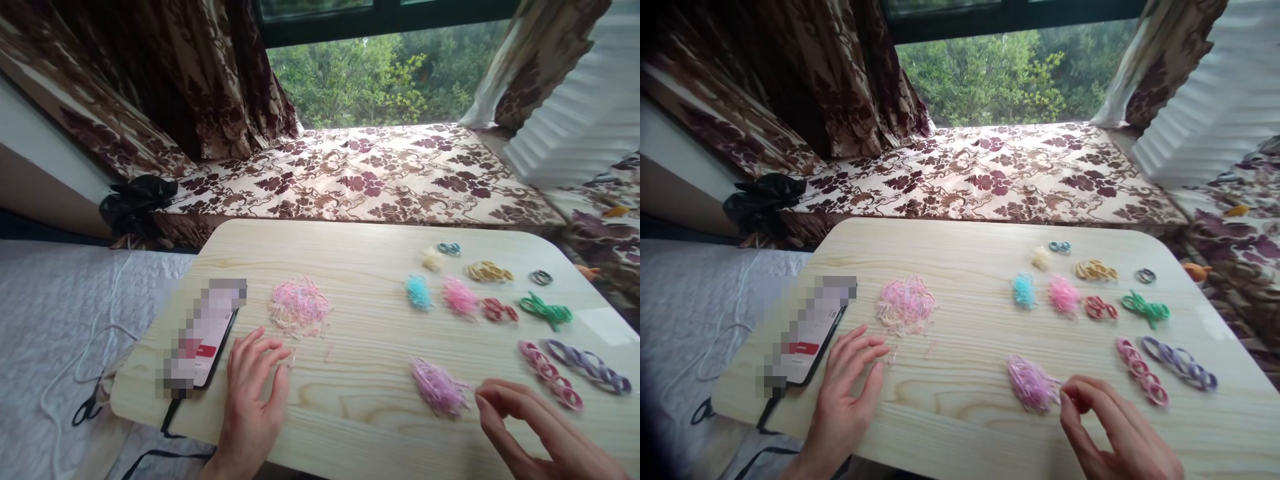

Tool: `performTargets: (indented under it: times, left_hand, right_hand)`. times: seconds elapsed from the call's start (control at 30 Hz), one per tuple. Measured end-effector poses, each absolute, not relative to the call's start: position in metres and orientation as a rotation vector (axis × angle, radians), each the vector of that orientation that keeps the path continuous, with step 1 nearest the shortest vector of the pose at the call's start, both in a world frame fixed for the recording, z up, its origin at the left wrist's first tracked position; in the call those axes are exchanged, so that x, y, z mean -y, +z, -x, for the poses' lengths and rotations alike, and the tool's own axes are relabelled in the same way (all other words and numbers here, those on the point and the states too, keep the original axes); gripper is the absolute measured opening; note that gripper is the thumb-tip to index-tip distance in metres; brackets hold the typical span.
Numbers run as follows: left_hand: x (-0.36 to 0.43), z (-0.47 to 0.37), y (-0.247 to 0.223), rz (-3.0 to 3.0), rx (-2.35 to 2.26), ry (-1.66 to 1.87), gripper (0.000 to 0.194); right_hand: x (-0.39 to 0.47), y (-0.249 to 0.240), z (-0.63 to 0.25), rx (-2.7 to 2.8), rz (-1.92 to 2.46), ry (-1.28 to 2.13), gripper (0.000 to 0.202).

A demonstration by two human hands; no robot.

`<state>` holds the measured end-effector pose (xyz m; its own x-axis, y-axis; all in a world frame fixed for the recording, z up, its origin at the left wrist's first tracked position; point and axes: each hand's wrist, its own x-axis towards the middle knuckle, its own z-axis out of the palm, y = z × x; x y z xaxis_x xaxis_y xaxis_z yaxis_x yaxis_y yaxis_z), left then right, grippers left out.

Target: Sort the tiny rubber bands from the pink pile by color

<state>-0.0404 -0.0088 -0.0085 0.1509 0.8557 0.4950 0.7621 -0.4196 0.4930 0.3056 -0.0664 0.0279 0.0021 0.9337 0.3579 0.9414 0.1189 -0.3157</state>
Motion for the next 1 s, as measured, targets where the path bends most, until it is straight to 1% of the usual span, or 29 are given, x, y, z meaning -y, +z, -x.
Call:
performTargets:
  times: [0.1, 0.37, 0.53, 0.63, 0.83, 1.0]
  left_hand:
    - [0.009, 0.041, -0.009, -2.285, -1.629, 1.111, 0.021]
    - [0.010, 0.043, -0.009, -2.274, -1.650, 1.079, 0.019]
    - [0.010, 0.043, -0.009, -2.289, -1.656, 1.064, 0.020]
    - [0.009, 0.043, -0.008, -2.300, -1.652, 1.057, 0.020]
    - [0.009, 0.043, -0.007, -2.300, -1.655, 1.030, 0.021]
    - [0.009, 0.043, -0.008, -2.303, -1.653, 1.021, 0.021]
  right_hand:
    - [0.066, 0.029, -0.307, 1.935, 1.785, 0.040, 0.018]
    - [0.060, 0.037, -0.299, 1.776, 1.715, 0.164, 0.020]
    - [0.059, 0.030, -0.310, 1.748, 1.765, 0.217, 0.012]
    - [0.055, 0.027, -0.319, 1.764, 1.795, 0.150, 0.008]
    - [0.037, 0.026, -0.332, 1.958, 1.683, -0.179, 0.010]
    - [0.040, 0.019, -0.342, 2.036, 1.726, -0.229, 0.012]
